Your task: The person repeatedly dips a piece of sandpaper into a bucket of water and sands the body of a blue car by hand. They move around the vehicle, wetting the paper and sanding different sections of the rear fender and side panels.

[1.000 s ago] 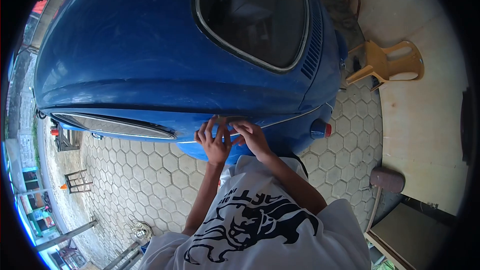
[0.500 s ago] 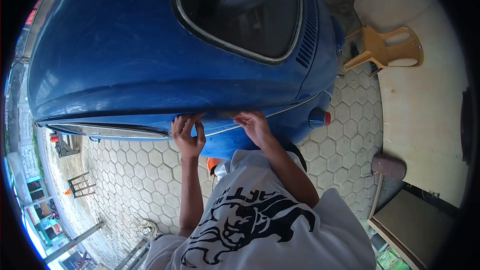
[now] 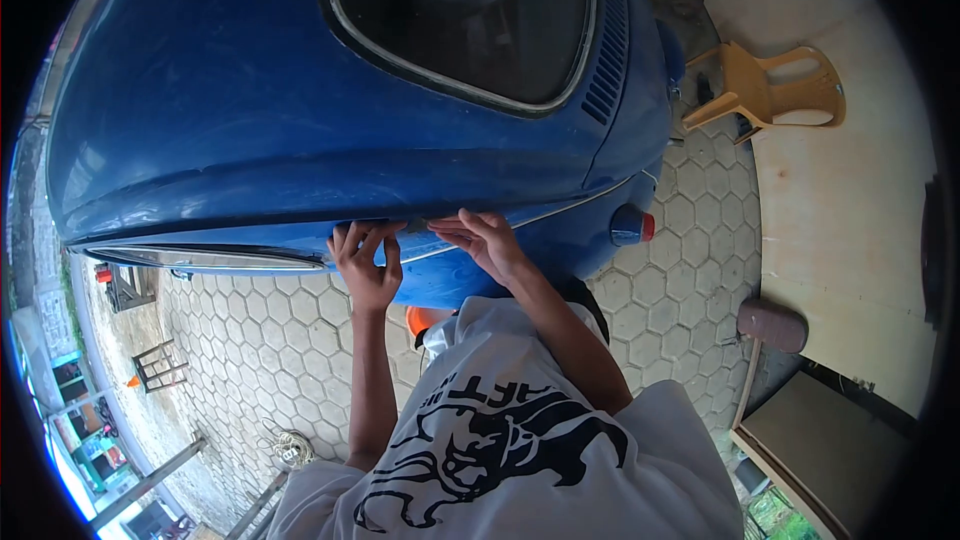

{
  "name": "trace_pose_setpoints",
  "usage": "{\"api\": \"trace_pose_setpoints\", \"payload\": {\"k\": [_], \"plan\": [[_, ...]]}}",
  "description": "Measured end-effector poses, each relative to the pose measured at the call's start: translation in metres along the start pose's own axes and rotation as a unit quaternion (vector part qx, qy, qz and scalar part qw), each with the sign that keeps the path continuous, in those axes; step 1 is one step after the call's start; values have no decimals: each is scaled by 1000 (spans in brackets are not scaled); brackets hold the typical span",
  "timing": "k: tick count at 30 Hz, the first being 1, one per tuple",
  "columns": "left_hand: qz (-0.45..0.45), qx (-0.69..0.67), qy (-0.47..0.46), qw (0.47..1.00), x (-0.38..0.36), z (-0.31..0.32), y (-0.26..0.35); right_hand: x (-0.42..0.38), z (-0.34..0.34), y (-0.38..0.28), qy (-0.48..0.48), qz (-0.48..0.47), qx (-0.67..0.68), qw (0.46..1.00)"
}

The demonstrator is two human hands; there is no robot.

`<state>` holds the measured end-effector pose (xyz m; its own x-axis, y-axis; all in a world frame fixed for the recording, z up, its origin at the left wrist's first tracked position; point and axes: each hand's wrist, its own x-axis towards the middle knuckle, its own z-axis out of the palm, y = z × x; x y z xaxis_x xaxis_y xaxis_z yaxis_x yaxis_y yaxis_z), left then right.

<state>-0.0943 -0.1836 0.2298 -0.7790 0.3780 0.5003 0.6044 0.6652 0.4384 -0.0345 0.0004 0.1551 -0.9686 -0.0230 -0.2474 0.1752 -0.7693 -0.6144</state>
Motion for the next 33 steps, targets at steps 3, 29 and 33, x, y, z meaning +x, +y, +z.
{"api": "trace_pose_setpoints", "payload": {"k": [3, 29, 33], "plan": [[-11, -13, -13, 1000, -1, -3, 0, 5, -53, 17, 11, -6, 65, 998], [-343, -255, -191, 884, -8, 68, 63, -9, -87, 0, -10, 127, -69, 989], [-371, -298, -143, 868, -29, 75, 49, -16, -73, -10, 3, 139, -156, 978]]}}
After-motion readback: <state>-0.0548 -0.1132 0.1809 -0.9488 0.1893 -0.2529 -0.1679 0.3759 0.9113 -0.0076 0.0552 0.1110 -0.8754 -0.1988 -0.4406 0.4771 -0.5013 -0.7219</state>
